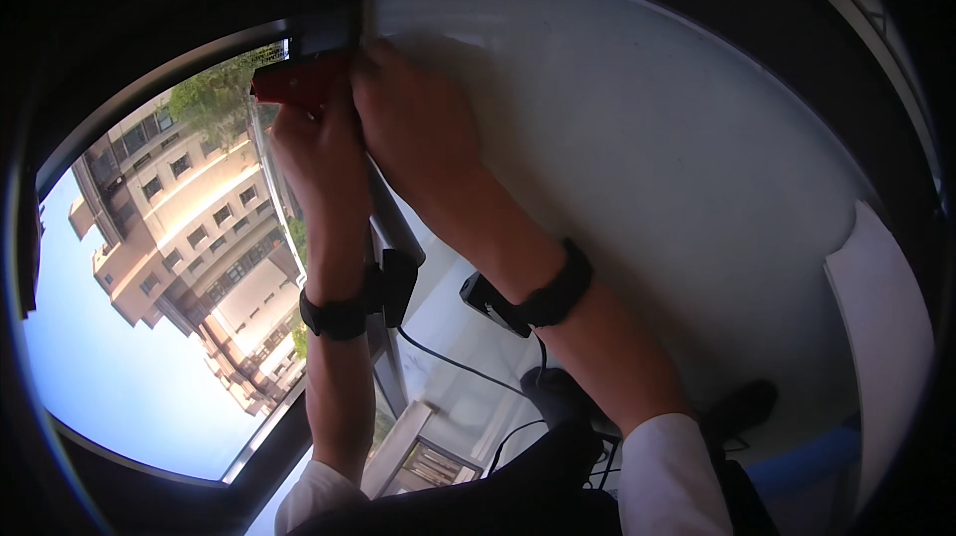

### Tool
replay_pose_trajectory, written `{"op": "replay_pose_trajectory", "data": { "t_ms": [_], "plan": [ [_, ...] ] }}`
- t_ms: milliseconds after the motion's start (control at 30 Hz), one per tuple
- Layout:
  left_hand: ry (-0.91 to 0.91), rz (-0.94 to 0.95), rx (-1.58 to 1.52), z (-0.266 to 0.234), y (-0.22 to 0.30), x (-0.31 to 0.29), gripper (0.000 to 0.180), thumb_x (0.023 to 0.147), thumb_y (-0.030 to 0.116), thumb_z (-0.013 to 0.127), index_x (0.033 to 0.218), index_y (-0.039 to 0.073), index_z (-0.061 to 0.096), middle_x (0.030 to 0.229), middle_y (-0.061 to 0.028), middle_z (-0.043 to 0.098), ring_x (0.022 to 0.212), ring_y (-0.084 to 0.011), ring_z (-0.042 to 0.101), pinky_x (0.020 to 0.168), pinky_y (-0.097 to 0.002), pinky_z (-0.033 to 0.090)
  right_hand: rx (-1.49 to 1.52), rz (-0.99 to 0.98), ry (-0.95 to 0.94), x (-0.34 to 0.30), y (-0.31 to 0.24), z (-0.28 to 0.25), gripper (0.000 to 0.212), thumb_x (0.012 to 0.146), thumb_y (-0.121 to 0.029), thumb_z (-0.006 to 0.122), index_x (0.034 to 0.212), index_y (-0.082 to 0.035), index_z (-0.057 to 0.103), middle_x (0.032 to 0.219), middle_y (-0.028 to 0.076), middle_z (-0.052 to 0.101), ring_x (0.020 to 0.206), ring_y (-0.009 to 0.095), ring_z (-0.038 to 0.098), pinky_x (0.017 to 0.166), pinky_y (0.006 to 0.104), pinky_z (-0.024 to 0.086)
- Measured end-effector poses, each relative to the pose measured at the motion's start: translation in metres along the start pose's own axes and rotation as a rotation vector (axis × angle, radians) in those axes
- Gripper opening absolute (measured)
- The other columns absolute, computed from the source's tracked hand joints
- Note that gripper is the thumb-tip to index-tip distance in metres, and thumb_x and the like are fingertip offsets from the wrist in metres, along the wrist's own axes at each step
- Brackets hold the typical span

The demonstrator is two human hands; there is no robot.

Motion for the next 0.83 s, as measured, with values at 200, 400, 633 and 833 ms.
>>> {"op": "replay_pose_trajectory", "data": {
  "t_ms": [200,400,633,833],
  "plan": [
    [0.034,0.107,-0.028,0.008,0.003,0.006,0.019,0.097,0.013,0.067,0.098,-0.006,0.069,0.078,-0.0161,0.072,0.066,-0.0224,0.068,0.061,-0.0359,0.051,-0.048,0.087,0.016,0.002,0.005,0.004,0.008,0.09,-0.01,0.064,0.095,-0.004,0.066,0.098,0.013,0.069,0.08,0.034,0.073,0.069,0.0446,0.06],
    [0.037,0.019,-0.005,0.007,-0.005,-0.003,0.018,0.097,0.012,0.067,0.096,-0.006,0.069,0.077,-0.0158,0.072,0.067,-0.0215,0.069,0.061,-0.0349,0.051,0.04,-0.045,0.029,-0.002,0.01,0.007,0.009,0.091,-0.01,0.063,0.096,-0.003,0.066,0.096,0.014,0.07,0.083,0.034,0.073,0.071,0.0443,0.06],
    [-0.005,0.023,-0.042,0.01,0.005,0.004,0.018,0.097,0.012,0.067,0.098,-0.006,0.07,0.076,-0.0157,0.072,0.067,-0.021,0.07,0.062,-0.0347,0.052,0.0,-0.002,0.019,0.0,0.012,0.004,0.01,0.09,-0.01,0.063,0.096,-0.003,0.067,0.096,0.014,0.07,0.083,0.033,0.073,0.072,0.0431,0.06],
    [0.037,-0.033,-0.038,0.006,-0.01,-0.008,0.02,0.096,0.016,0.07,0.104,-0.002,0.073,0.081,-0.015,0.075,0.071,-0.0229,0.072,0.064,-0.0343,0.053,0.037,-0.101,-0.012,-0.006,0.012,0.008,0.016,0.086,-0.009,0.069,0.101,-0.004,0.068,0.102,0.015,0.071,0.087,0.033,0.074,0.074,0.0403,0.061]
  ]
}}
Point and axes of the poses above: each hand's wrist, its own x-axis towards the middle knuckle, its own z-axis out of the palm, y = z × x, the point moved 5 cm from there along x, towards the middle knuckle
